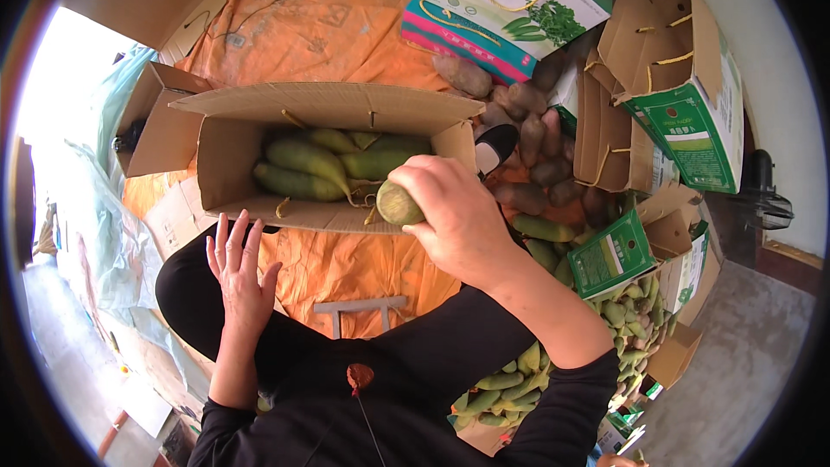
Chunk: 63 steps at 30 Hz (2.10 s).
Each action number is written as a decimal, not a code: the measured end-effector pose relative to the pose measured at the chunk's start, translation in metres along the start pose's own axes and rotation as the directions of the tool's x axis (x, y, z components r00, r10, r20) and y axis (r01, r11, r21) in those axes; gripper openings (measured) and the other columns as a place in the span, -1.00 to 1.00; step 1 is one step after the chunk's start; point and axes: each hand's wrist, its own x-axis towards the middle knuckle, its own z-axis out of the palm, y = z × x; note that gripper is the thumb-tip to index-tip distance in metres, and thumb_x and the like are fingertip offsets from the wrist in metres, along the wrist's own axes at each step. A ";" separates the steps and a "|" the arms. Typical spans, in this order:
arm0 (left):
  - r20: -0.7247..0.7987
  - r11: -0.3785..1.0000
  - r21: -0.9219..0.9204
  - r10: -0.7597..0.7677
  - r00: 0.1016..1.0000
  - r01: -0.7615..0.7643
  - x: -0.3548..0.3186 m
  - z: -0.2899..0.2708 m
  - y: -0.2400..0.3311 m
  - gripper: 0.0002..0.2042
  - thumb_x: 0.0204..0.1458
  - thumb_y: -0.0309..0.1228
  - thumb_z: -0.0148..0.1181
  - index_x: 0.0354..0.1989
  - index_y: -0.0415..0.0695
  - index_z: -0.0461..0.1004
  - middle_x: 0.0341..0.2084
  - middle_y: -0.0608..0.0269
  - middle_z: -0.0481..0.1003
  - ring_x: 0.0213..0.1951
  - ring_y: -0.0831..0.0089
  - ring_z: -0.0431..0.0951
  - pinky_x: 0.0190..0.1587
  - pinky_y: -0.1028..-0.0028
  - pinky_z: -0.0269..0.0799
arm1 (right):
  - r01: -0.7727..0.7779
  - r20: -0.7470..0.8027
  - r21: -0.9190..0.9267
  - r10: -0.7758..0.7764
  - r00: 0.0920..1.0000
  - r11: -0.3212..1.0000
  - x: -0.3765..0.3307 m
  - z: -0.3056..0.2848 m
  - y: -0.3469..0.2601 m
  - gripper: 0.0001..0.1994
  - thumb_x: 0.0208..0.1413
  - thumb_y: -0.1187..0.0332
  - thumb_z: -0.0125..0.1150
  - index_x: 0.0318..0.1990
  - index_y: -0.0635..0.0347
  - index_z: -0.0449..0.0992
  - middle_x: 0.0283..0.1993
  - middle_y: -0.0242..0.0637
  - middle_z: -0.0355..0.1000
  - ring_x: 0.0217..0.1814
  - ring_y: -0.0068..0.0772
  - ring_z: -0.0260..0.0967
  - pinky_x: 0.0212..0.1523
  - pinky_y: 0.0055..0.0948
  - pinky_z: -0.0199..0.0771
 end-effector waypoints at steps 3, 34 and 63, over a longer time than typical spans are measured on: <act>0.008 1.000 -0.009 -0.001 1.000 0.001 -0.001 -0.001 -0.001 -0.41 -0.18 -0.43 0.31 0.13 -0.14 0.34 0.22 0.14 0.21 0.33 0.05 0.04 0.33 -0.02 -0.24 | 0.009 0.125 -0.065 -0.001 0.992 0.998 0.007 0.012 0.003 -0.41 -0.36 0.56 0.41 -0.04 0.13 0.35 -0.01 -0.24 0.34 0.04 -0.07 0.30 -0.01 -0.19 0.38; 0.003 0.996 -0.083 0.026 1.000 -0.025 -0.002 -0.003 -0.007 -0.39 -0.29 -0.49 0.36 0.08 -0.13 0.39 0.22 0.13 0.21 0.32 0.01 0.05 0.32 -0.06 -0.22 | -0.037 0.431 -0.130 0.090 0.898 0.991 0.046 0.085 0.029 -0.52 -0.22 0.59 0.30 -0.06 0.11 0.35 -0.03 -0.28 0.34 0.02 -0.08 0.28 0.00 -0.19 0.37; 0.077 0.995 -0.098 0.042 0.996 -0.034 -0.001 0.000 -0.013 -0.37 -0.27 -0.43 0.38 0.12 -0.10 0.36 0.22 0.15 0.20 0.32 0.01 0.07 0.32 -0.07 -0.26 | -0.456 0.637 -0.273 0.514 0.574 0.847 0.126 0.182 0.110 -0.35 0.06 0.54 -0.24 0.39 0.05 -0.02 0.39 -0.09 0.03 0.42 -0.11 -0.01 0.35 -0.31 0.03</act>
